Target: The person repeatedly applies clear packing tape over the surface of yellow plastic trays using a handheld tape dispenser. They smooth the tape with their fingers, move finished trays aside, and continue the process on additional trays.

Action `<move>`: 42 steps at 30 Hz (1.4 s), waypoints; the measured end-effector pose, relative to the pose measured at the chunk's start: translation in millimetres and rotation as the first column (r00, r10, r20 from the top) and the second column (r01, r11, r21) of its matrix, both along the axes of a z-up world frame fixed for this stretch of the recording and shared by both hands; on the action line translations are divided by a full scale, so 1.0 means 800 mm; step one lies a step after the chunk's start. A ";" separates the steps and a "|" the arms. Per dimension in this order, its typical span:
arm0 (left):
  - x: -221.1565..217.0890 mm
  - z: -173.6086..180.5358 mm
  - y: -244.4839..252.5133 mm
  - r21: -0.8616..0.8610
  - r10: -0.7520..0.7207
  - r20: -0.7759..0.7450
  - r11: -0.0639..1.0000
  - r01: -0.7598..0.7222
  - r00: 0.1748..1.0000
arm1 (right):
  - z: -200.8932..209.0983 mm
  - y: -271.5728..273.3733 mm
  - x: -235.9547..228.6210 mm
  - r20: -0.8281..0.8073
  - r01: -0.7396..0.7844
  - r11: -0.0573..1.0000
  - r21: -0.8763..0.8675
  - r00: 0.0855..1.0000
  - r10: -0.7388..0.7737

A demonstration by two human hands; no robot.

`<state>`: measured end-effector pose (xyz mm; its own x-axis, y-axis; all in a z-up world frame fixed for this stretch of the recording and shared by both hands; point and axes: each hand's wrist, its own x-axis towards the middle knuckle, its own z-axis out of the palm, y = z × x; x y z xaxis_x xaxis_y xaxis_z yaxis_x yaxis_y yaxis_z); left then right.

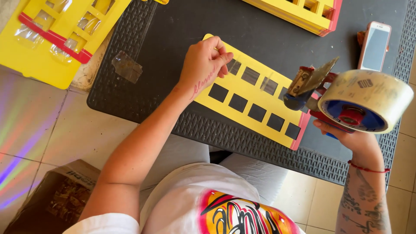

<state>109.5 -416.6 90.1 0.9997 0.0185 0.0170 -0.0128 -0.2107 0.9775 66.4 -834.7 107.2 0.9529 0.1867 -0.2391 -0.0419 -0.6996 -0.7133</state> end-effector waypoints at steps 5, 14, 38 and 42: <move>0.003 0.003 0.015 0.132 0.030 0.067 0.990 -0.038 0.997 | -0.001 -0.033 -0.005 0.021 -0.053 0.998 -0.017 0.998 0.053; 0.022 -0.019 0.030 0.315 -0.044 0.075 0.949 0.019 0.996 | -0.004 -0.113 -0.020 -0.192 0.275 0.955 0.109 0.949 -0.251; 0.046 -0.060 -0.015 0.885 -0.005 0.180 0.438 -0.160 0.984 | 0.016 -0.084 0.002 -0.044 0.047 0.997 -0.060 0.998 -0.050; 0.045 -0.064 -0.013 0.880 -0.011 0.220 0.434 -0.193 0.975 | 0.025 -0.072 0.007 -0.065 0.031 0.994 -0.109 0.997 -0.039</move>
